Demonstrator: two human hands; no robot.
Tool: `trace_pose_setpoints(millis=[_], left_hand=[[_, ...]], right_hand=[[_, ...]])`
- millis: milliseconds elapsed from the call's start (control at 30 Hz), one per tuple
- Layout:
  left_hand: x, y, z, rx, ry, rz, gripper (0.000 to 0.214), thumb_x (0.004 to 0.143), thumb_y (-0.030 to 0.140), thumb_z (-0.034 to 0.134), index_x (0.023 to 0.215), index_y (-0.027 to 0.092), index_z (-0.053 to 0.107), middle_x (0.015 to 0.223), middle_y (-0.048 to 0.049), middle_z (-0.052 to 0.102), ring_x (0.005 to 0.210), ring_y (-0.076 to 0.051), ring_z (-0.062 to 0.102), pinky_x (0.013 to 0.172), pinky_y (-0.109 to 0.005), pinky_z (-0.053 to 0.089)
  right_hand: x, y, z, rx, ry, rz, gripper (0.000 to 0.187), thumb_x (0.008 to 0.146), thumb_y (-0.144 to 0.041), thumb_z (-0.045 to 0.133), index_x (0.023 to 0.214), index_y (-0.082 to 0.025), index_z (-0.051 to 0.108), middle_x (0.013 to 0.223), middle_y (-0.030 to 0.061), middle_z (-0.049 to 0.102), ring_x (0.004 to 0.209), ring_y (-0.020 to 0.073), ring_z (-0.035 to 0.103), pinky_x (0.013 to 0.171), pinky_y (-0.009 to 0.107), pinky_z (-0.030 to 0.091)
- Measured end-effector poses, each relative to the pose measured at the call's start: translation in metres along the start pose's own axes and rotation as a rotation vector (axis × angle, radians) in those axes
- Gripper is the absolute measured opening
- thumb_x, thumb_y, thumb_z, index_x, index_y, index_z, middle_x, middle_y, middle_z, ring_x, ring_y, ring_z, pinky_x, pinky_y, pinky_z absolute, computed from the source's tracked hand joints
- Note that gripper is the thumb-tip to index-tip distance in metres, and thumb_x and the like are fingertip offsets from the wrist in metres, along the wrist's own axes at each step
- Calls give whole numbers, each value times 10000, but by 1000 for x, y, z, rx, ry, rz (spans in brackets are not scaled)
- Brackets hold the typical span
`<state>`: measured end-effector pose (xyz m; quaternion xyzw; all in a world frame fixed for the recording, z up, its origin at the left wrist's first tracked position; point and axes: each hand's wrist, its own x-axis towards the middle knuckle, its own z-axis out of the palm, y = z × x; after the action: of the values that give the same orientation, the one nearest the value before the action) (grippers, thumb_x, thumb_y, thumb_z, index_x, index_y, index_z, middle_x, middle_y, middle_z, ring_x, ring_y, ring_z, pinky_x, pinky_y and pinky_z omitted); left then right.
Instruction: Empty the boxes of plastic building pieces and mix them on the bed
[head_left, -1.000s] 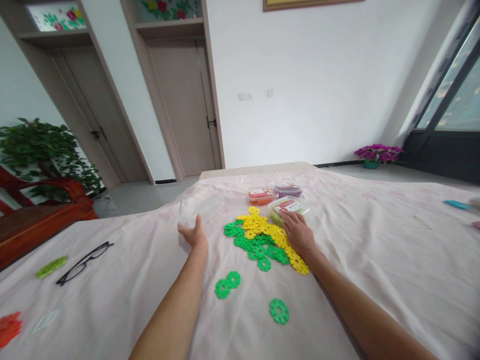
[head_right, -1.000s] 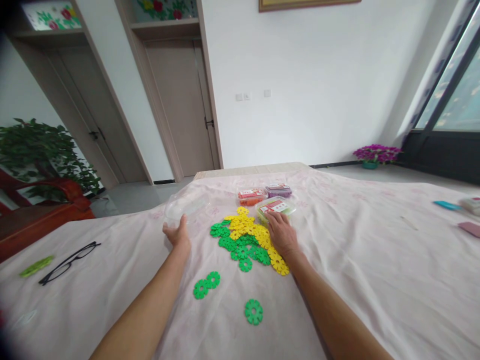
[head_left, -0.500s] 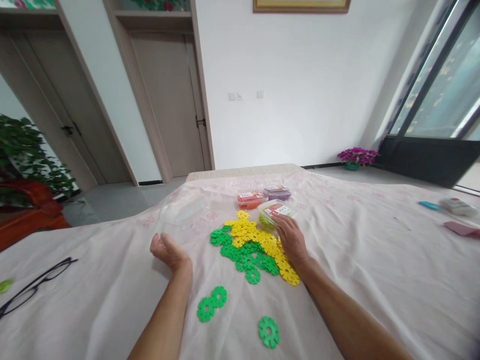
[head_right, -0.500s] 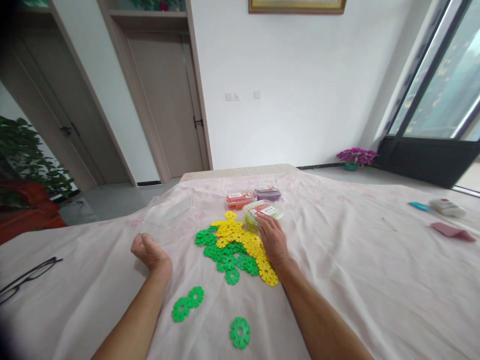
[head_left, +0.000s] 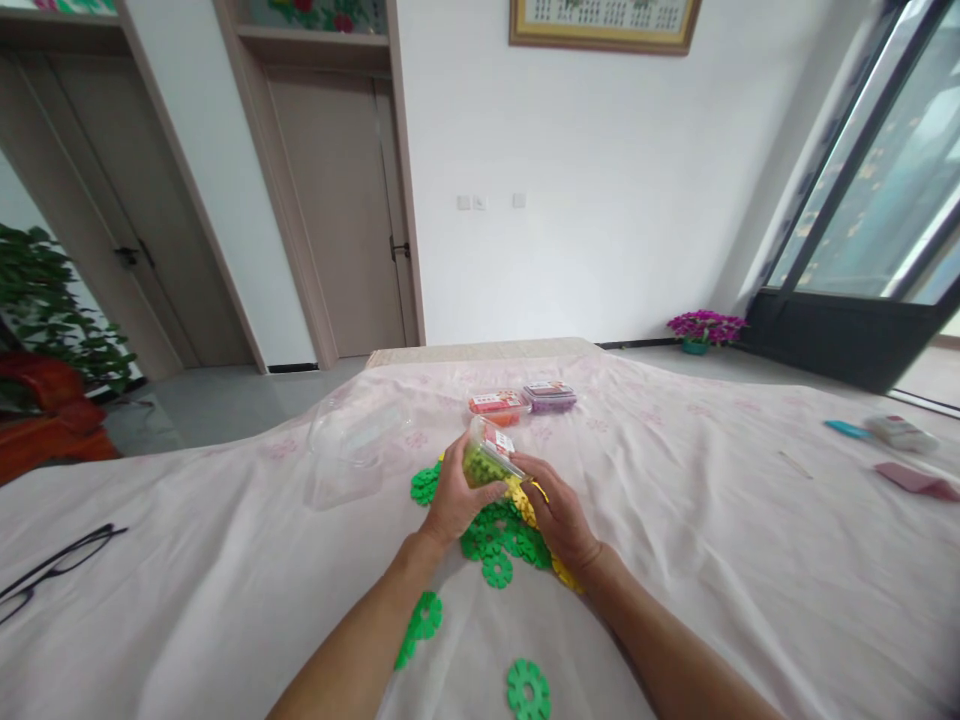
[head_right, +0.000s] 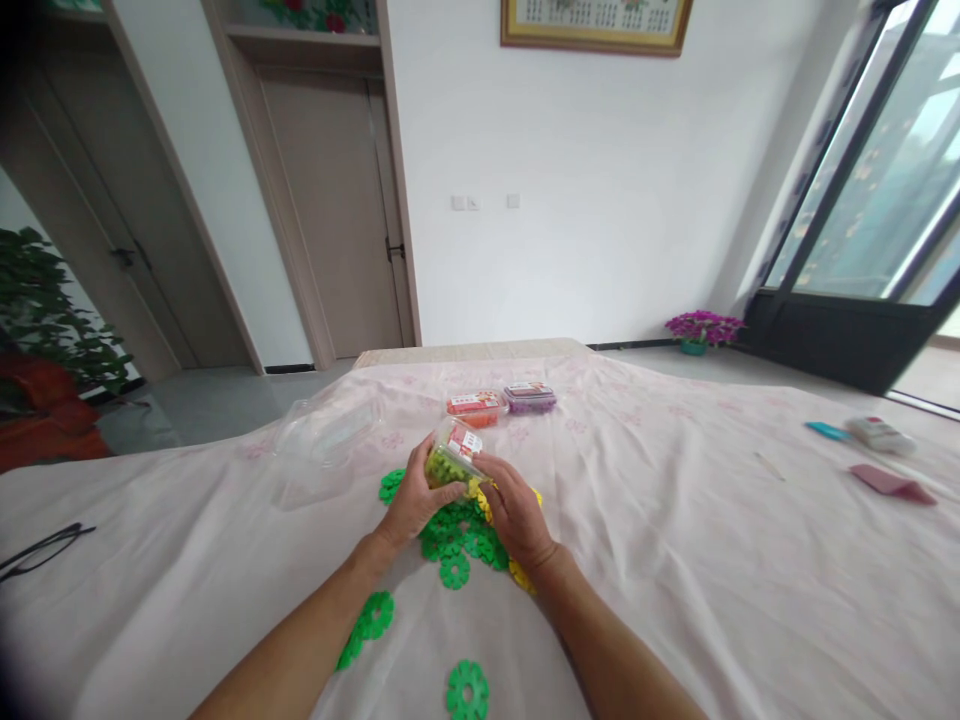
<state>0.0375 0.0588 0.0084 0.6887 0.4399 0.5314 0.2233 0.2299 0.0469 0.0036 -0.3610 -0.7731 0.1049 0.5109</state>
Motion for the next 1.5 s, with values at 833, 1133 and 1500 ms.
trace_pose_setpoints(millis=[833,1133,1500], left_hand=[[-15,-12,33,333,69,253,802,883,250,580,1524,211,100,1519,-176,328,1431,-306,302,1142,-534,341],[-14,-5,37,318,56,272,695,894,226,551,1497,184,207,1514,-164,350,1428,-288,308,1145,-524,342],[-14,13,29,88,136,34,403,942,338,485,1312,183,450,1307,-130,544,1267,-245,488,1086,-468,379]], right_hand=[[64,-60,-23,-679,-514,85,362,1032,-384,306,915,-229,612,864,21,614,671,130,610,581,256,309],[58,-51,-34,-660,-528,64,384,1044,-346,254,884,-207,574,856,18,606,721,128,614,632,239,366],[49,-40,-16,-794,-458,60,240,1024,-266,338,966,-213,565,888,28,690,754,162,669,574,270,326]])
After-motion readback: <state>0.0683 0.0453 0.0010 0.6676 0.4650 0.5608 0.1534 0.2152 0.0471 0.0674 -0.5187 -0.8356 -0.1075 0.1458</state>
